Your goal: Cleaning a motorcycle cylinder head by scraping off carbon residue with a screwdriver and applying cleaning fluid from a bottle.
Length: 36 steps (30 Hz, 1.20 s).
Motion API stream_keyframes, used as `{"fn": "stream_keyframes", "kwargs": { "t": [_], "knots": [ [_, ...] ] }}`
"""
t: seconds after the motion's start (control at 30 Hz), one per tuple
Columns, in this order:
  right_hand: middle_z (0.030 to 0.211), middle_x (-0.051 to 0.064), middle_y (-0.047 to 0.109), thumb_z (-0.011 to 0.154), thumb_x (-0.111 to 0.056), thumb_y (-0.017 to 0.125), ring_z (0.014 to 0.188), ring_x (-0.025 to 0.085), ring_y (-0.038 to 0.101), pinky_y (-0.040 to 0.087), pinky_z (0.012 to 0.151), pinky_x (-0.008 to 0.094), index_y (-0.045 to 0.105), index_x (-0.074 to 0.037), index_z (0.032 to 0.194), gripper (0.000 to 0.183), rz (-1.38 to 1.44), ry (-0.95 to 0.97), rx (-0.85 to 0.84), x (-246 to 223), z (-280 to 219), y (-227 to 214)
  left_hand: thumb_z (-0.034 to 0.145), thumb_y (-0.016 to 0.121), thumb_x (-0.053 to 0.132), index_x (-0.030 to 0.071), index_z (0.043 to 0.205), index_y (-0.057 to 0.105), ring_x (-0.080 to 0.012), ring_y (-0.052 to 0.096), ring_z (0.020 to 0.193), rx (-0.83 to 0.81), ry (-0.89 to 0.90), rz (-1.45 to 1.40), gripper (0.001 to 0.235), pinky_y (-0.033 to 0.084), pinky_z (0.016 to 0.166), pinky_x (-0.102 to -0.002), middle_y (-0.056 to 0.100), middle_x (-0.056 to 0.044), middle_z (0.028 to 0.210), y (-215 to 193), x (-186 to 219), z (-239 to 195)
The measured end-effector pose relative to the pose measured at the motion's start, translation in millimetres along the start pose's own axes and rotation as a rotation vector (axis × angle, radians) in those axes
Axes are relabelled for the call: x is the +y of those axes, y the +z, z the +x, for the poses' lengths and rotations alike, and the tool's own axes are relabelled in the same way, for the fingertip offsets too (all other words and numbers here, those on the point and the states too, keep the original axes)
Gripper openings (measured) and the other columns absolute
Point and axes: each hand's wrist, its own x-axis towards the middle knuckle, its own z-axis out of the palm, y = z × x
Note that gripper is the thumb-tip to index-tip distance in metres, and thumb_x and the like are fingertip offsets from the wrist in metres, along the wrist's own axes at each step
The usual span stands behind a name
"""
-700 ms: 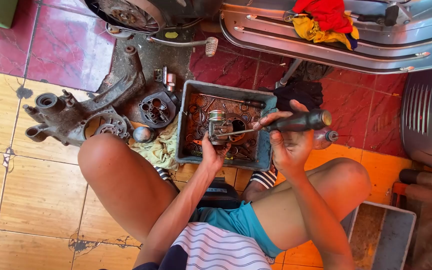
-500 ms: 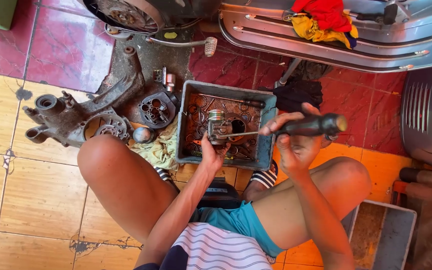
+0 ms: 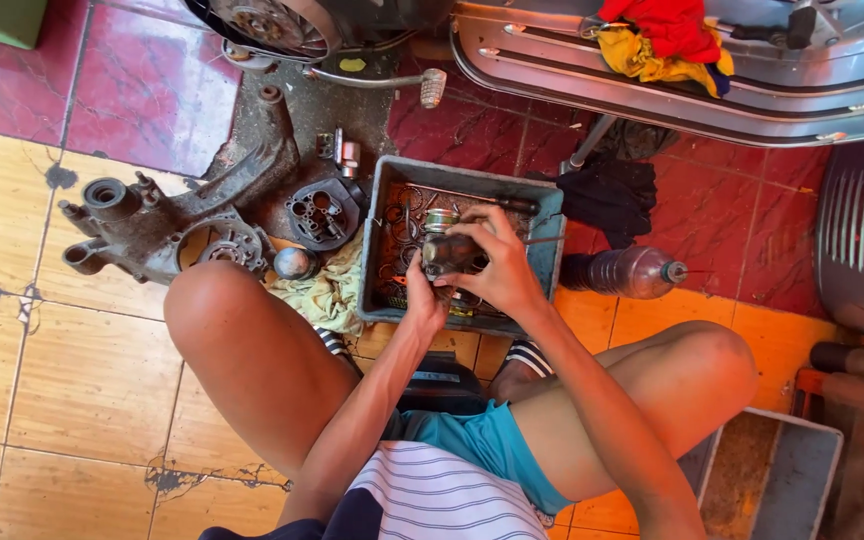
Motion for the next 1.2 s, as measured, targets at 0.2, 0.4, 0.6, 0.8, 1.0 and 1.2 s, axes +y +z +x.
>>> {"fn": "stream_keyframes", "kwargs": {
  "t": [0.2,0.4,0.6,0.8,1.0,1.2],
  "knots": [
    [0.126,0.023,0.059,0.064,-0.003,0.093,0.120,0.050,0.061,0.050,0.104,0.062,0.070,-0.003,0.125,0.065,-0.020,0.082,-0.208,33.1,-4.9,19.7,0.104,0.060,0.043,0.002,0.135,0.046,-0.0317,0.064,0.106,0.055,0.071,0.088,0.053,0.063,0.087,-0.042,0.058,-0.019,0.122,10.9,11.3,-4.7],
    [0.123,0.026,0.060,0.080,-0.001,0.083,0.120,0.055,0.058,0.049,0.102,0.070,0.064,0.004,0.130,0.053,0.056,0.068,-0.248,32.8,3.7,22.8,0.096,0.068,0.055,0.009,0.128,0.051,-0.0311,0.059,0.111,0.147,0.170,0.227,0.058,0.059,0.091,-0.051,0.057,-0.016,0.124,18.9,20.2,-11.3],
    [0.123,0.021,0.063,0.073,-0.008,0.091,0.115,0.047,0.065,0.056,0.096,0.057,0.069,-0.003,0.127,0.059,-0.008,0.021,-0.208,60.4,-4.4,31.1,0.092,0.072,0.052,0.013,0.115,0.058,-0.0263,0.061,0.102,0.196,0.206,0.249,0.047,0.061,0.085,-0.052,0.063,-0.009,0.119,15.2,18.1,-6.4],
    [0.123,0.018,0.063,0.075,-0.011,0.092,0.113,0.043,0.066,0.056,0.094,0.053,0.070,-0.006,0.130,0.060,-0.003,-0.011,-0.138,55.3,-0.6,23.9,0.091,0.073,0.049,0.010,0.112,0.061,-0.0277,0.064,0.091,0.203,0.190,0.177,0.046,0.065,0.079,-0.048,0.064,-0.011,0.109,27.5,30.7,-11.5],
    [0.118,0.019,0.068,0.068,-0.012,0.096,0.111,0.040,0.068,0.052,0.098,0.052,0.073,-0.006,0.127,0.063,0.085,0.011,-0.004,62.8,1.6,22.4,0.092,0.073,0.048,0.011,0.111,0.061,-0.0266,0.064,0.089,0.183,0.207,0.176,0.044,0.064,0.078,-0.045,0.065,-0.010,0.107,41.9,31.4,-25.3],
    [0.114,0.016,0.073,0.076,-0.025,0.097,0.109,0.032,0.071,0.053,0.098,0.043,0.074,-0.003,0.120,0.055,0.207,0.044,0.147,64.5,7.5,15.0,0.090,0.076,0.047,0.012,0.109,0.060,-0.0263,0.064,0.087,0.230,0.256,0.243,0.043,0.063,0.076,-0.050,0.066,-0.009,0.105,24.5,34.9,-15.0]
  ]
}}
